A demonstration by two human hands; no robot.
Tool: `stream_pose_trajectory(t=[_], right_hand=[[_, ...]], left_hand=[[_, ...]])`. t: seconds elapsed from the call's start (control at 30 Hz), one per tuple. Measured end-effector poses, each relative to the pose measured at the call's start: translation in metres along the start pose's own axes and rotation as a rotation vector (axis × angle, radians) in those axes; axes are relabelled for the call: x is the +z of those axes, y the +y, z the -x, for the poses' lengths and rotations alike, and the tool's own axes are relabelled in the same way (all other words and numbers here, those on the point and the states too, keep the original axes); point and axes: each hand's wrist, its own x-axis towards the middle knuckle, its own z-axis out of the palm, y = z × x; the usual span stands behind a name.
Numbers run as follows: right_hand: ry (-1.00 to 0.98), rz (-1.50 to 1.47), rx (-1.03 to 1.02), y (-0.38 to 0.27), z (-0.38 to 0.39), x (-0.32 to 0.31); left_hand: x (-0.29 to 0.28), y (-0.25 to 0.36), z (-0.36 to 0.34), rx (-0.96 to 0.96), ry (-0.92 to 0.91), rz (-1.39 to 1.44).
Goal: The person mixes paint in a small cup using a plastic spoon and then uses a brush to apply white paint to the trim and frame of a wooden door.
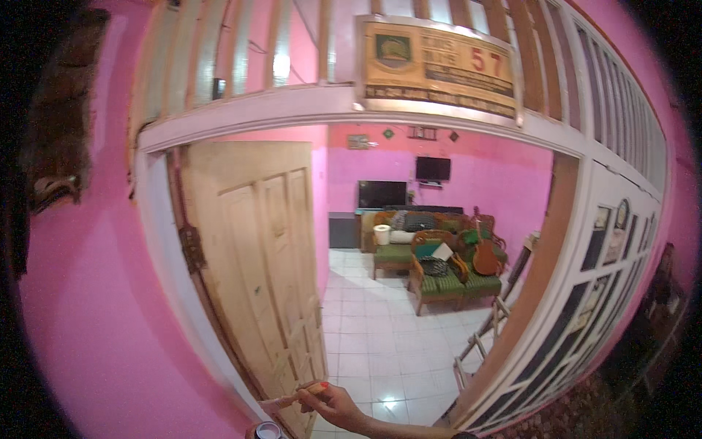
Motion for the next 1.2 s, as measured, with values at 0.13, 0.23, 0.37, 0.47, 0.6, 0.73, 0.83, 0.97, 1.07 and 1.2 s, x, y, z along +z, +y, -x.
stream_pose_trajectory(t=[0.13,0.23,0.37,0.47,0.6,0.73,0.83,0.97,1.07,1.2], right_hand=[[0.084,-0.037,-0.014,-0.013,0.020,-0.018],[0.157,0.040,-0.069,-0.020,0.039,-0.028],[0.306,0.012,-0.019,-0.026,0.067,-0.035],[0.397,0.065,0.019,-0.035,0.087,-0.028],[0.575,0.087,-0.006,-0.044,0.120,-0.017],[0.717,0.068,-0.061,-0.056,0.147,-0.003],[0.807,0.116,-0.058,-0.078,0.177,0.002],[0.883,0.124,-0.086,-0.097,0.206,0.003],[0.947,0.118,-0.046,-0.115,0.223,0.003],[0.965,0.154,-0.087,-0.131,0.246,-0.014]], left_hand=[[0.016,0.020,-0.005,-0.075,-0.150,0.055],[0.041,0.011,-0.009,-0.367,-0.197,0.584],[0.049,0.042,-0.015,0.044,-0.358,0.077],[0.063,-0.005,-0.011,0.256,-0.343,0.065],[0.068,0.001,-0.011,0.123,-0.599,0.280],[0.074,0.006,-0.003,0.060,-0.666,0.454],[0.085,0.021,0.006,0.108,-0.725,0.393],[0.088,0.047,0.018,0.157,-0.781,0.401],[0.098,0.063,0.030,0.191,-0.802,0.404],[0.116,0.087,0.047,0.206,-0.801,0.418]])
